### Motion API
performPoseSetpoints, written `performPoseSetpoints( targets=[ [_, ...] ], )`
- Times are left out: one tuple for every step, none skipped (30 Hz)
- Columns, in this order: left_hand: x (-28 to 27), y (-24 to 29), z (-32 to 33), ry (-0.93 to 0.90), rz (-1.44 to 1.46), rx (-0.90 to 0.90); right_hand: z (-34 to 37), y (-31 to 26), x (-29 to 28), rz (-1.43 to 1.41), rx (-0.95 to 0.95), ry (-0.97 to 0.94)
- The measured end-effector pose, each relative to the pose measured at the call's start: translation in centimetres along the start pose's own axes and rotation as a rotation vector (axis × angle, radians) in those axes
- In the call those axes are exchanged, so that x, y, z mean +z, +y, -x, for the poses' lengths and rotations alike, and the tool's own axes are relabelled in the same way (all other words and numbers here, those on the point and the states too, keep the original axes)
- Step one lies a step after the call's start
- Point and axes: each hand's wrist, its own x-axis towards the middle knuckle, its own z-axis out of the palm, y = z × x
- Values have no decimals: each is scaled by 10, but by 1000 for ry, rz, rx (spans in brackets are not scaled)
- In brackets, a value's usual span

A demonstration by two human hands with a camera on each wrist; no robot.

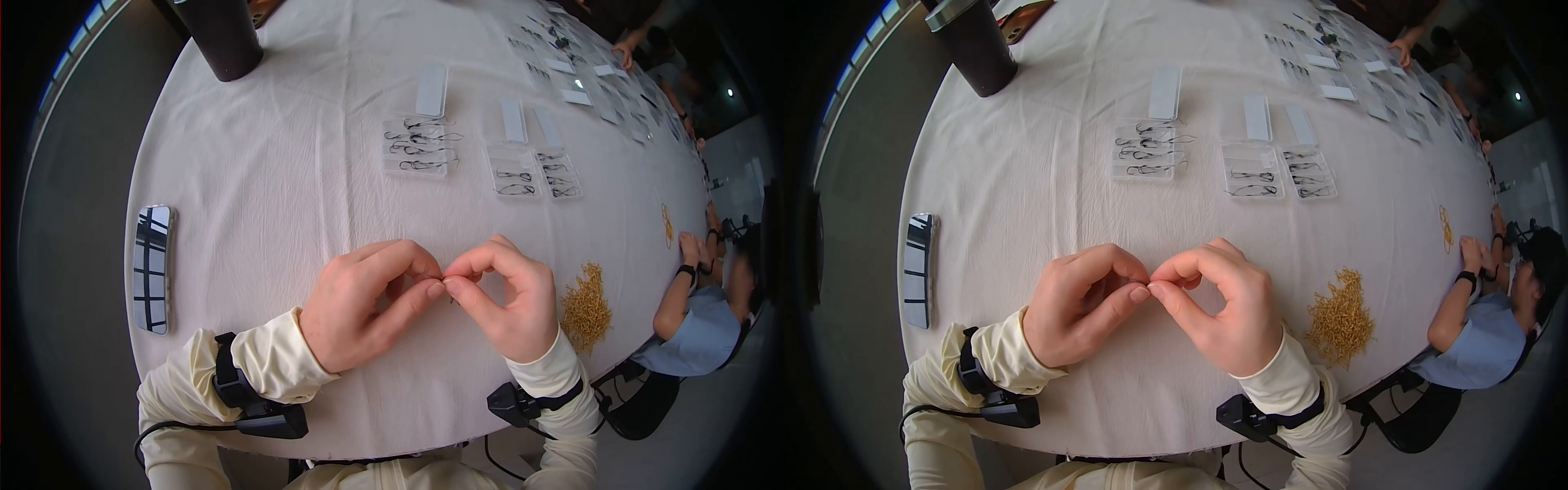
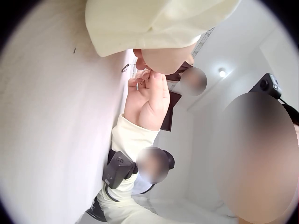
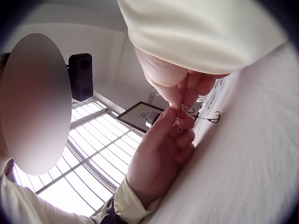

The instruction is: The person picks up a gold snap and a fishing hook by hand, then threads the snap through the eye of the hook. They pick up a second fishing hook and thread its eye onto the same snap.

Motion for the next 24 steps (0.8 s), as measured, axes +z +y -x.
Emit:
performPoseSetpoints(
  targets=[
    [0, -1, 0, -9, 18, 1, 0, 0, 0, -1, 0, 2],
    [-1, -1, 0, -17, 36, 2, 0, 1, -1, -22, -7, -9],
    [-1, 0, 0, -18, 34, 3, 0, 2, -2, -42, -14, -21],
    [-3, 1, 1, -38, 40, -7, 0, 3, -3, -43, -15, -19],
    [-3, 2, 1, -58, 46, -17, 0, 4, -3, -93, 22, -34],
    [-3, 2, 2, -59, 45, -16, 1, 5, -3, -142, 60, -49],
    [-1, 0, 3, -47, 108, -54, 1, 6, -4, -143, 59, -48],
    [-1, 0, 3, -35, 171, -91, 1, 8, -4, -174, 96, -61],
    [-1, 0, 3, -35, 171, -90, 2, 9, -4, -205, 133, -74],
    [-2, 0, 3, -42, 166, -95, 2, 9, -4, -205, 132, -72],
    [-2, 0, 4, -49, 161, -100, 2, 9, -4, -218, 144, -78],
    [-2, -2, 4, -50, 161, -98, 3, 9, -3, -231, 156, -83],
    [-2, -4, 5, -46, 170, -84, 3, 10, -3, -231, 154, -82],
    [-2, -5, 5, -43, 178, -71, 3, 10, -3, -215, 144, -87],
    [-2, -6, 5, -43, 177, -69, 3, 11, -3, -200, 133, -92],
    [-3, -5, 6, -47, 159, -69, 3, 10, -2, -200, 130, -91],
    [-4, -5, 6, -52, 142, -68, 4, 11, -1, -199, 134, -92],
    [-4, -4, 6, -52, 141, -67, 4, 11, -1, -197, 139, -94],
    [-5, -4, 7, -58, 146, -90, 5, 12, 1, -196, 136, -93],
    [-6, -3, 8, -64, 152, -115, 7, 13, 3, -249, 171, -86],
    [-6, -4, 8, -64, 152, -114, 7, 13, 4, -301, 207, -80],
    [-6, -4, 8, -61, 175, -124, 8, 13, 3, -301, 206, -79],
    [-6, -3, 8, -58, 199, -136, 8, 12, 2, -298, 207, -83],
    [-6, -3, 8, -58, 199, -136, 8, 12, 2, -294, 207, -85]
  ],
)
